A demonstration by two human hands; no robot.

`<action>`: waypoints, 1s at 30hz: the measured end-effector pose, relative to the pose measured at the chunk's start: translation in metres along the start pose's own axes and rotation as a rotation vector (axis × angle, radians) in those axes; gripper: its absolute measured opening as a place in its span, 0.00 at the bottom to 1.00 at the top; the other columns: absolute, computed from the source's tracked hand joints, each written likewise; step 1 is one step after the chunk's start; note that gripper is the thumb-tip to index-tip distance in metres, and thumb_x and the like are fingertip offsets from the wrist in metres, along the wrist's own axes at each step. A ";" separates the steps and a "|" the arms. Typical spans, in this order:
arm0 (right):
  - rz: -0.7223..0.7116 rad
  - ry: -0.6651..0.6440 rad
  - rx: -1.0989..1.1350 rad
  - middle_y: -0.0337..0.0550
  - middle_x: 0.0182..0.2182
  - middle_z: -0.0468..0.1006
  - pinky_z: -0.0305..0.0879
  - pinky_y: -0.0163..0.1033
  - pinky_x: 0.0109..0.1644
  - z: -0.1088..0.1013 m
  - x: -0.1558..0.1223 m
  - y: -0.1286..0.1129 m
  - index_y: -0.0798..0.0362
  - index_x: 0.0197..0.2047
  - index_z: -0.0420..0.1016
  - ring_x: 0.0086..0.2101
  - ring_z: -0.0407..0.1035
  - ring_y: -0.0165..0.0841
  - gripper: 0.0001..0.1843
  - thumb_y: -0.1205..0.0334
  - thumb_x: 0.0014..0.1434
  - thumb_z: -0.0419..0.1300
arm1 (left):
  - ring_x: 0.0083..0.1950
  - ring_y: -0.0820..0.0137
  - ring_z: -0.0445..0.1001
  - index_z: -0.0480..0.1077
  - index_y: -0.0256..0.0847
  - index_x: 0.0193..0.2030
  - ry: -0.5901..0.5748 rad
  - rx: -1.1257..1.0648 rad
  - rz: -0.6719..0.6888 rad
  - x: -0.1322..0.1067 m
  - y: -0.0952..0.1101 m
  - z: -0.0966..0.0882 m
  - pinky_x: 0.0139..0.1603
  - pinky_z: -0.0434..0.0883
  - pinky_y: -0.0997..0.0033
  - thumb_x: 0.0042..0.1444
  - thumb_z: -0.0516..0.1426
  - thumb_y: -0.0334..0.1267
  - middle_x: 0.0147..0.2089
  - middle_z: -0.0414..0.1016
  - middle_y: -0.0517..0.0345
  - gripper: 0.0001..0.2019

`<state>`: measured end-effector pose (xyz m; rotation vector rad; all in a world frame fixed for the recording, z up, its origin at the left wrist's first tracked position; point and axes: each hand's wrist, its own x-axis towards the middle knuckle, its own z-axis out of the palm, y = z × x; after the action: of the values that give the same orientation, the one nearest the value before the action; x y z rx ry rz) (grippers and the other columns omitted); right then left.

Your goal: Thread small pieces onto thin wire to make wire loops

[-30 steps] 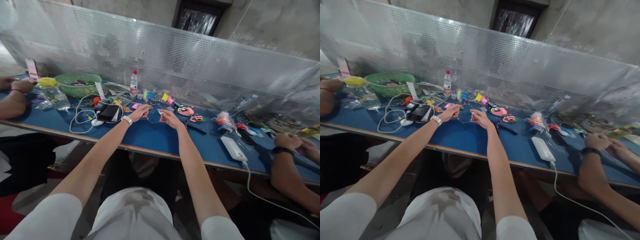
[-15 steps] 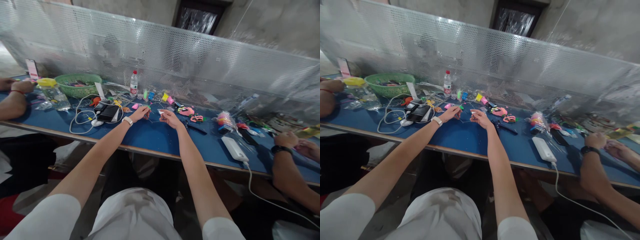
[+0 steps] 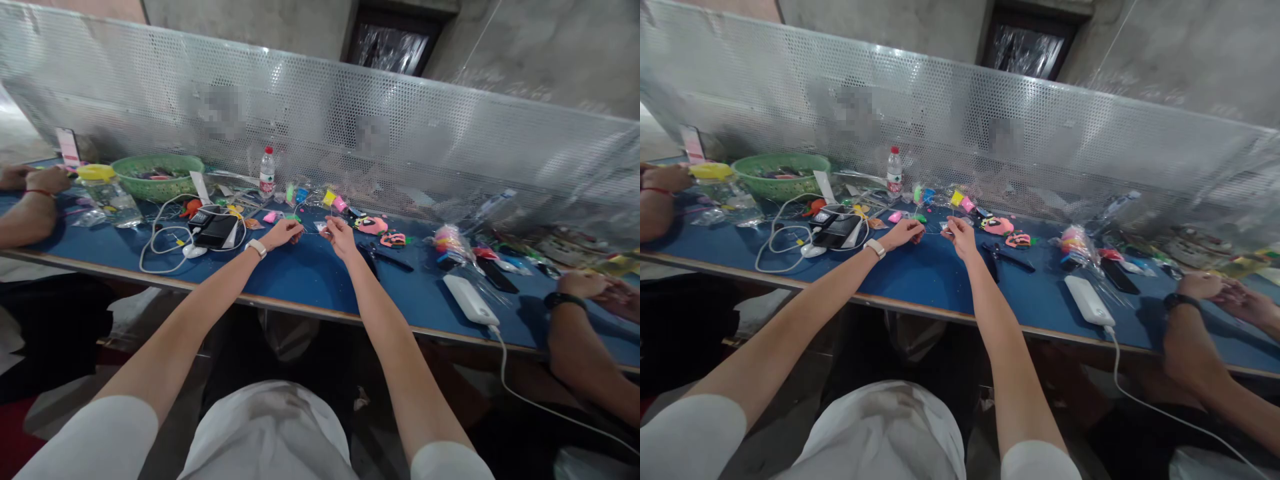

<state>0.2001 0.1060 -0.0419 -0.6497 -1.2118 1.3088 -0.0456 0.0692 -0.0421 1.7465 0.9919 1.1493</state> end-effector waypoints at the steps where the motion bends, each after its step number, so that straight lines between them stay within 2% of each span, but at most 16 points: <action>1: -0.001 0.008 0.007 0.31 0.26 0.78 0.86 0.41 0.45 0.001 0.001 0.000 0.46 0.43 0.86 0.32 0.76 0.30 0.30 0.41 0.43 0.87 | 0.32 0.70 0.79 0.76 0.38 0.38 -0.001 0.008 0.019 0.000 -0.001 0.000 0.35 0.79 0.69 0.71 0.65 0.58 0.34 0.80 0.53 0.22; 4: 0.009 0.027 0.010 0.31 0.26 0.78 0.87 0.41 0.45 0.004 0.001 0.000 0.46 0.41 0.85 0.31 0.76 0.30 0.28 0.41 0.45 0.86 | 0.34 0.68 0.80 0.76 0.39 0.40 -0.010 0.032 0.050 0.001 -0.005 0.000 0.38 0.81 0.66 0.71 0.64 0.58 0.35 0.80 0.52 0.21; 10: 0.060 0.022 -0.027 0.33 0.27 0.79 0.86 0.41 0.48 0.012 -0.005 -0.008 0.48 0.40 0.83 0.32 0.78 0.30 0.23 0.41 0.55 0.82 | 0.38 0.64 0.83 0.73 0.40 0.40 0.058 0.140 0.094 0.006 -0.012 -0.002 0.40 0.82 0.62 0.75 0.59 0.55 0.37 0.81 0.51 0.19; 15: 0.115 0.057 -0.029 0.34 0.27 0.78 0.87 0.41 0.47 0.016 -0.008 -0.012 0.50 0.38 0.82 0.32 0.77 0.29 0.19 0.44 0.62 0.79 | 0.39 0.63 0.83 0.70 0.42 0.39 0.022 0.177 0.121 0.005 -0.011 -0.004 0.45 0.82 0.59 0.75 0.58 0.54 0.38 0.82 0.50 0.18; 20: 0.145 0.164 -0.040 0.32 0.24 0.75 0.86 0.39 0.42 0.015 -0.007 -0.013 0.51 0.36 0.82 0.29 0.76 0.28 0.18 0.47 0.62 0.80 | 0.43 0.61 0.83 0.70 0.42 0.44 -0.067 0.292 0.190 -0.001 -0.006 0.002 0.52 0.80 0.57 0.70 0.62 0.52 0.40 0.83 0.51 0.15; 25: 0.183 0.147 -0.096 0.33 0.24 0.76 0.84 0.37 0.37 0.014 -0.009 -0.015 0.51 0.37 0.83 0.28 0.77 0.30 0.18 0.47 0.62 0.80 | 0.44 0.61 0.84 0.72 0.42 0.47 -0.021 0.328 0.194 -0.003 -0.002 0.004 0.53 0.79 0.58 0.70 0.60 0.42 0.41 0.84 0.51 0.07; 30: 0.197 0.145 -0.114 0.34 0.23 0.76 0.84 0.36 0.37 0.013 -0.009 -0.015 0.52 0.37 0.83 0.27 0.78 0.29 0.17 0.49 0.65 0.78 | 0.48 0.60 0.86 0.74 0.42 0.47 -0.006 0.347 0.191 -0.003 -0.001 0.002 0.57 0.79 0.57 0.71 0.59 0.38 0.43 0.86 0.51 0.04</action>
<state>0.1946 0.0908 -0.0273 -0.9498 -1.1306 1.3360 -0.0447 0.0663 -0.0440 2.1576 1.0887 1.1379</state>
